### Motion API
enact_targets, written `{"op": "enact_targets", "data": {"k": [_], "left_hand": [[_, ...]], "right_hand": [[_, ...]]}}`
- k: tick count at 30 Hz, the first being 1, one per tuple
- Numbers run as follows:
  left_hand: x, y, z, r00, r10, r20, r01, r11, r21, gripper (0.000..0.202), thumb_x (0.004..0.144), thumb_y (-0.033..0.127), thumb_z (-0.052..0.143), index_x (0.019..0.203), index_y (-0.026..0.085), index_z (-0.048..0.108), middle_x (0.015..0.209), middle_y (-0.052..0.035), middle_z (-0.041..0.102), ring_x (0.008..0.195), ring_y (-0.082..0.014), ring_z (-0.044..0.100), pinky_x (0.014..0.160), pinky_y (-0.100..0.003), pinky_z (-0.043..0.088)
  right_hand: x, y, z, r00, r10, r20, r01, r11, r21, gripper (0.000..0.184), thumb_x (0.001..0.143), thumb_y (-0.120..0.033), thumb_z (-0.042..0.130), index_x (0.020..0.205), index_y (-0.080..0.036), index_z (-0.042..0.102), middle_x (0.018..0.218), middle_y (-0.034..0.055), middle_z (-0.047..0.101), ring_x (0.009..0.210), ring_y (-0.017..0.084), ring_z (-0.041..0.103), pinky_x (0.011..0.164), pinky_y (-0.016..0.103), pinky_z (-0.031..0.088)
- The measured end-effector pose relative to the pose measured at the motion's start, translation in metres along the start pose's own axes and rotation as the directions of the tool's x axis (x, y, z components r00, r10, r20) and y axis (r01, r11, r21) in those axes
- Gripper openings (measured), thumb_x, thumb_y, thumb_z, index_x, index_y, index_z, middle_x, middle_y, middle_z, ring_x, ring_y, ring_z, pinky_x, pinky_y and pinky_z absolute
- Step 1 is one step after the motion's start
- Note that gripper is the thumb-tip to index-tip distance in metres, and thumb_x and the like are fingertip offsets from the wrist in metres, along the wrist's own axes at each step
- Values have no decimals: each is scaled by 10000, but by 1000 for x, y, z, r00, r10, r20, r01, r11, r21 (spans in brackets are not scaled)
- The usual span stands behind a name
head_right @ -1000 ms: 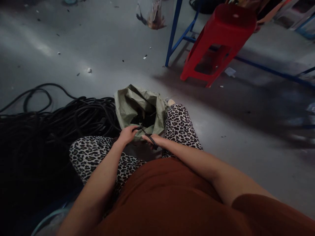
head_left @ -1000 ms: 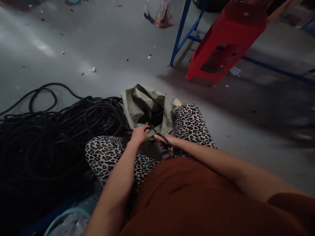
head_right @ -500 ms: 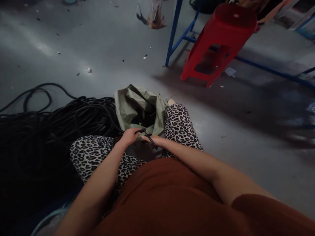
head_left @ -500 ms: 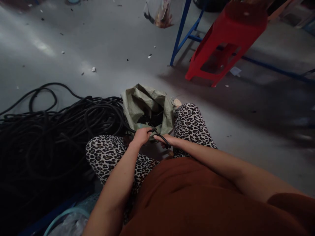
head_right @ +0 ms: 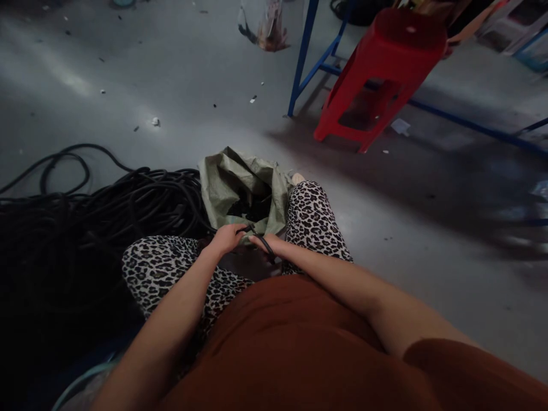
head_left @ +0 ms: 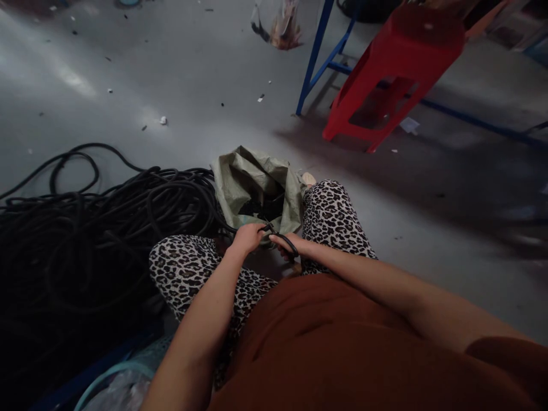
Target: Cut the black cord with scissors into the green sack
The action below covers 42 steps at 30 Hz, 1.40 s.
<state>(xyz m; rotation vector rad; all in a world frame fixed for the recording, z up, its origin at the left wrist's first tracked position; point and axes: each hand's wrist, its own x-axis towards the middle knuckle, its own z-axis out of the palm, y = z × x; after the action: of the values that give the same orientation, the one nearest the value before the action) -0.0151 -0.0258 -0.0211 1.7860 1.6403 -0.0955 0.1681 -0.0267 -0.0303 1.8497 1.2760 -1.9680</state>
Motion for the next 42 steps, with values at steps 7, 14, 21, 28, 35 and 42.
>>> {"op": "enact_targets", "data": {"k": [7,14,21,28,35,42], "left_hand": [[2,0,2,999,-4,-36,2,998,-55,372,996,234,550,1313,209,742,1308,-100,763,1218,-257,699,1071,-345,519],[3,-3,1,997,-11,-81,2,993,-115,360,989,228,569,1300,219,749,1317,-86,760,1231,-253,694,1082,-344,520],[4,-8,1,996,-13,-84,0,989,-149,359,988,223,569,1295,214,753,1303,-81,768,1225,-242,697,1092,-331,518],[6,-11,0,998,2,-65,-11,990,-139,376,986,213,563,1313,198,747,1329,-85,756,1257,-248,686,1113,-334,506],[5,-13,-1,996,11,-91,-20,996,-91,374,976,228,573,1300,243,759,1321,-61,762,1260,-248,688,1125,-334,504],[4,-12,-4,996,21,-84,-26,998,-58,372,975,209,569,1294,232,760,1310,-78,766,1241,-243,694,1116,-343,499]], "right_hand": [[-8,-7,-1,999,-16,-37,15,1000,-12,556,1045,-573,579,666,-166,561,488,-8,533,356,116,523,357,196,415],[-5,-4,-1,996,-48,-75,44,998,-44,576,1009,-634,602,670,-170,561,493,2,523,357,118,504,348,207,393],[-5,-2,-3,992,-86,-91,75,990,-118,572,1006,-632,605,657,-181,559,461,1,513,360,127,492,353,211,378],[-10,-3,-4,991,-97,-89,80,981,-175,585,1015,-607,604,608,-189,556,429,-2,488,377,138,508,377,212,385],[-11,-3,-5,988,-115,-107,89,970,-228,566,988,-582,655,589,-197,543,400,-15,453,358,142,485,369,225,360],[-3,3,-7,977,-192,-97,162,952,-261,560,944,-580,726,575,-192,562,381,-25,441,350,130,489,379,205,345]]}}
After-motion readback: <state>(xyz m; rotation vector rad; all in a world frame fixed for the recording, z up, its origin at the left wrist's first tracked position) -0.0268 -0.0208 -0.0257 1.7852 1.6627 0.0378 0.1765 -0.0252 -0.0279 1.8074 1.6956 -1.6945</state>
